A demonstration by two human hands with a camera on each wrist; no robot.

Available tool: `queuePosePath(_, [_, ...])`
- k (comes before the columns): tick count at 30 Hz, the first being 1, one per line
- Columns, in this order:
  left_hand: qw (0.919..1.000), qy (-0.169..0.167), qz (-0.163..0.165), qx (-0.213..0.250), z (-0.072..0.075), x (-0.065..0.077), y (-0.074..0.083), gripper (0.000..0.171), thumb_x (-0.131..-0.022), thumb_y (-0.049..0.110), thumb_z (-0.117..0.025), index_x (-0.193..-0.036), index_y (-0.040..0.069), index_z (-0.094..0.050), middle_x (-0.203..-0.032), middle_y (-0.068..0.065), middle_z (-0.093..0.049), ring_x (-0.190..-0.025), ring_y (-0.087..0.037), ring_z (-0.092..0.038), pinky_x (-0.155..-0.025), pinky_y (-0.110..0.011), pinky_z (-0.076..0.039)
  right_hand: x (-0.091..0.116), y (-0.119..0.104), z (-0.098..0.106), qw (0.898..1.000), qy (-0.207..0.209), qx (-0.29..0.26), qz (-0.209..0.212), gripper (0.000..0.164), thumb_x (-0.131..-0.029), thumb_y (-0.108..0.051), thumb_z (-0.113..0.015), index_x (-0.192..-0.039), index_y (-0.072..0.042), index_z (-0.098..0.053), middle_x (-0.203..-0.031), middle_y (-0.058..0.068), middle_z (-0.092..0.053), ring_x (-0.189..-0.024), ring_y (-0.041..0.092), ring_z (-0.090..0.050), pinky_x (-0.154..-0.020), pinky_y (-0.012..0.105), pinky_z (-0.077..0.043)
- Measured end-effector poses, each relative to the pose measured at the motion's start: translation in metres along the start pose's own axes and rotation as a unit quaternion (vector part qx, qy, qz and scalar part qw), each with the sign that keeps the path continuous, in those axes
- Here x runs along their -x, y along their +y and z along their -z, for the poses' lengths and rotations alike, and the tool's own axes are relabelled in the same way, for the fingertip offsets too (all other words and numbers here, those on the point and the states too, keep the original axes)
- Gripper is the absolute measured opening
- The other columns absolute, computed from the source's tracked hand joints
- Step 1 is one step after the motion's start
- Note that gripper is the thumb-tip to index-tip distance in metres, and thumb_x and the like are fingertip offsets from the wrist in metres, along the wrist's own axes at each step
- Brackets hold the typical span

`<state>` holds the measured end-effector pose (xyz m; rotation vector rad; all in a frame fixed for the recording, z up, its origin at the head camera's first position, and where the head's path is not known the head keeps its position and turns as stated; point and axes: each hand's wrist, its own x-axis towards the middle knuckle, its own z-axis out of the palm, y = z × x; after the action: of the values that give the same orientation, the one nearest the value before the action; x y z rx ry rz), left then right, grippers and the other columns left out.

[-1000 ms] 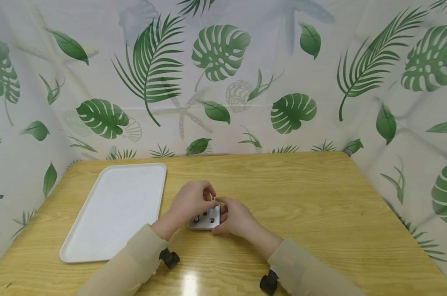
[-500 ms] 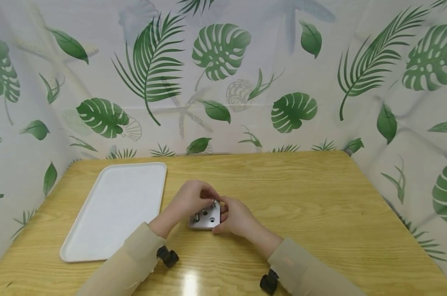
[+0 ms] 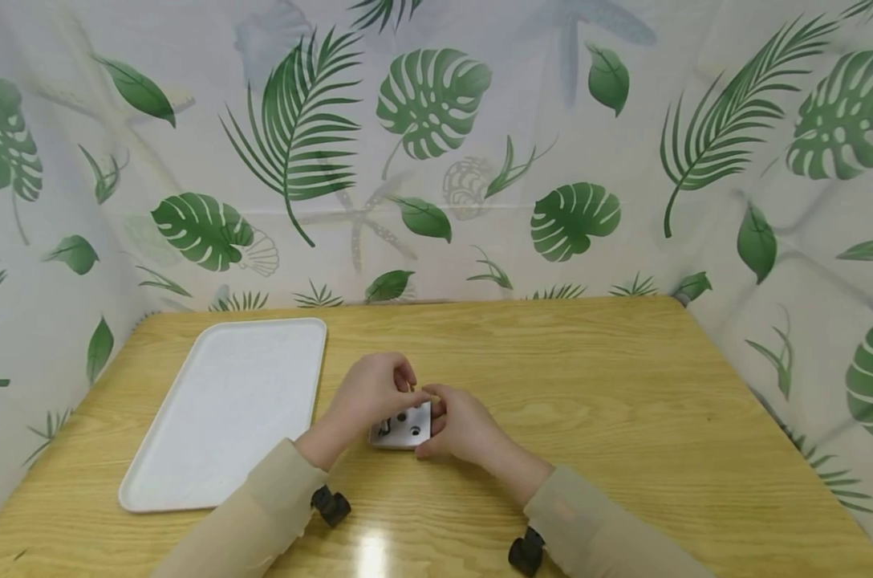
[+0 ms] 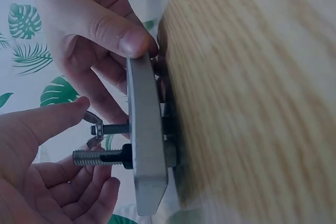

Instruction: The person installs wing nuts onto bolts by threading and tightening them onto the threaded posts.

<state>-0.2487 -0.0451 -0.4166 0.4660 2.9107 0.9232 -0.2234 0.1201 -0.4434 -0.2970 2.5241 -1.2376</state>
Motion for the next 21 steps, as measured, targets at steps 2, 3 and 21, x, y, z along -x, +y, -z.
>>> queuePosePath(2, [0.9999, -0.004, -0.003, 0.016, 0.000, 0.000, -0.001, 0.025, -0.077, 0.035, -0.078, -0.086, 0.014, -0.067, -0.071, 0.007, -0.060, -0.061, -0.008, -0.055, -0.054, -0.022, -0.045, 0.000, 0.000, 0.000, 1.000, -0.002, -0.004, -0.001, 0.091, -0.062, -0.010, -0.088, -0.139, -0.005, -0.042, -0.104, 0.007, -0.063, -0.082, 0.013, -0.063, -0.069, 0.028, -0.053])
queuePosePath(3, [0.9996, -0.007, -0.006, 0.025, 0.000, -0.001, -0.002, 0.023, -0.077, 0.033, -0.078, -0.087, 0.014, -0.068, -0.072, 0.007, -0.060, -0.063, -0.008, -0.056, -0.055, -0.022, -0.046, 0.000, 0.000, 0.000, 1.000, -0.001, -0.004, -0.003, 0.091, -0.062, -0.010, -0.088, -0.140, -0.005, -0.042, -0.104, 0.007, -0.063, -0.082, 0.013, -0.063, -0.069, 0.028, -0.053])
queuePosePath(21, [0.9813, -0.076, -0.016, 0.176, 0.002, -0.011, -0.018, 0.013, -0.088, 0.007, -0.065, -0.090, 0.015, -0.075, -0.091, 0.002, -0.071, -0.083, -0.009, -0.064, -0.074, -0.025, -0.052, 0.001, -0.001, -0.002, 1.000, 0.009, -0.002, -0.008, 0.092, -0.060, -0.009, -0.089, -0.139, -0.005, -0.042, -0.100, 0.005, -0.064, -0.080, 0.011, -0.063, -0.069, 0.028, -0.053])
